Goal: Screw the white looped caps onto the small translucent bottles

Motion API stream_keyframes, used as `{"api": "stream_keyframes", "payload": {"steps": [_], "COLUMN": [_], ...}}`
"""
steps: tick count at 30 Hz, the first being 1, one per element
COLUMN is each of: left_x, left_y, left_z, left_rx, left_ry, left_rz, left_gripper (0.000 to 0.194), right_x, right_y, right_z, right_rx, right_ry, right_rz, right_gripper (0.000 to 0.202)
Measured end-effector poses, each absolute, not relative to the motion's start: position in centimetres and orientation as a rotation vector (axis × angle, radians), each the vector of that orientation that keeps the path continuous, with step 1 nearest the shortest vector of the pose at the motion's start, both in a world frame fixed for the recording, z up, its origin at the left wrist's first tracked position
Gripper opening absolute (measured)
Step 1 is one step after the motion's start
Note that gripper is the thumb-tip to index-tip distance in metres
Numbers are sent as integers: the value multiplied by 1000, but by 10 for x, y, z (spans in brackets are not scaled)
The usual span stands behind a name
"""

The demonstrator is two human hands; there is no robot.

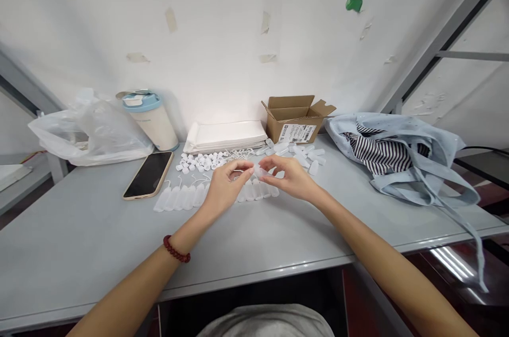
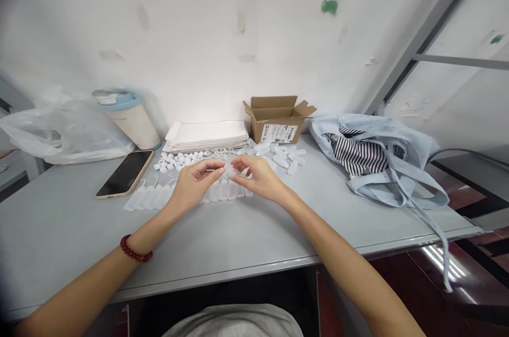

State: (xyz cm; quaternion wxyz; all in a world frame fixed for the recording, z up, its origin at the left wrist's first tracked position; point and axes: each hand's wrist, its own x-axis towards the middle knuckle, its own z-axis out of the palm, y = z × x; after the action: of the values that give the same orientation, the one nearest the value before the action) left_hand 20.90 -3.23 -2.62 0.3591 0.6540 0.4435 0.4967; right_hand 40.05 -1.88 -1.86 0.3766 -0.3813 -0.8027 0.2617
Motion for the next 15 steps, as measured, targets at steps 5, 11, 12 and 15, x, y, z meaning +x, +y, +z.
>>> {"api": "stream_keyframes", "payload": {"steps": [5, 11, 12, 15], "left_x": [210, 210, 211, 211], "left_y": [-34, -35, -36, -37], "left_z": [-28, -29, -29, -30], "left_rx": [1772, 1852, 1893, 2059], "left_ry": [1129, 1103, 1103, 1105], "left_rz": [1304, 1361, 1370, 1384], "left_gripper": [17, 18, 18, 20], "right_x": [400, 395, 394, 393], "right_y": [-20, -25, -25, -26], "right_z": [-21, -21, -21, -22], "right_rx": [-958, -898, -898, -932], "right_ry": [-2036, -2056, -2048, -2022], "right_rz": [628, 571, 577, 596], "right_gripper": [28, 29, 29, 29]}}
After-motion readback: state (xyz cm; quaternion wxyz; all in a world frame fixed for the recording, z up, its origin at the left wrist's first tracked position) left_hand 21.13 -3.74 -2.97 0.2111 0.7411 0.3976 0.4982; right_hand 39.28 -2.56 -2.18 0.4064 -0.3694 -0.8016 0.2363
